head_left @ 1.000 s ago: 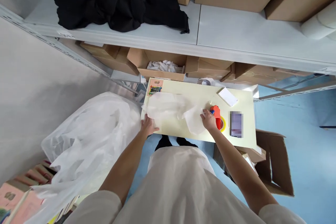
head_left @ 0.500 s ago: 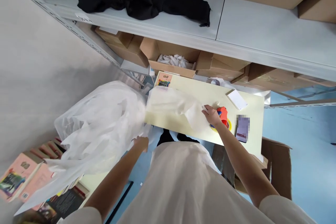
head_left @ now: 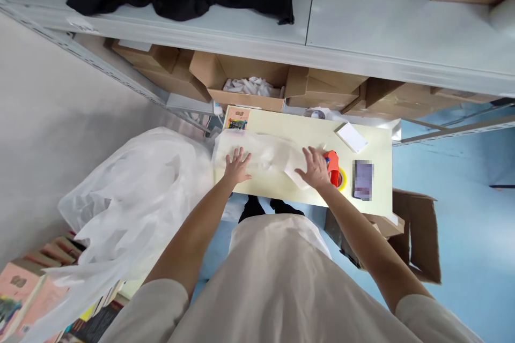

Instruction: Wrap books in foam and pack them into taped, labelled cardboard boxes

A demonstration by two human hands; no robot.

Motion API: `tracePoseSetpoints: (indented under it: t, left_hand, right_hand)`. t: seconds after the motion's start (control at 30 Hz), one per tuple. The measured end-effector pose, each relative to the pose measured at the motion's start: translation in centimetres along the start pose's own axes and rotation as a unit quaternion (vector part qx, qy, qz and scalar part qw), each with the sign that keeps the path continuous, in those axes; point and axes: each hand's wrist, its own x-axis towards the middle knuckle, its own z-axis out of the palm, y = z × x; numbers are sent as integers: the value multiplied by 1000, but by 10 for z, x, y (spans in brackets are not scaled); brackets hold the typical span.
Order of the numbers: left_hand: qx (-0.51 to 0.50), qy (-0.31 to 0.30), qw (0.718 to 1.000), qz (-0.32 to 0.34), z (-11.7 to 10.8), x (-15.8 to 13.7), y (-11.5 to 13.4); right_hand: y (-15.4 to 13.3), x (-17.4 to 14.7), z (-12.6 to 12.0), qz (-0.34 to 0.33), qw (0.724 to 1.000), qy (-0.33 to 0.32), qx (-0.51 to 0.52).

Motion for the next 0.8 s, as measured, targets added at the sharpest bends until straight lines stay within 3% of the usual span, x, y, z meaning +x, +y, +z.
tracePoseSetpoints:
  t: [0.1,0.23,0.53,0.67,0.8]
  left_hand:
    - [5,1,1000,25,15,7,-3]
    - [1,17,998,59,26,10,-6]
    - [26,-17,994,105,33,-20,-19]
    - [48,-41,993,102,27,-34,-21]
    - [13,-27,995,99,22,-33,-19]
  right_hand:
    - [-16,-15,29,-39,997,-72,-17]
    - [-14,-22,61,-19,992,-118,-34]
    - [15,-58,72,-58,988,-142,-8]
    - [3,-65,71,-15,994,-109,16]
    - [-13,-54,76,56,997,-53,21]
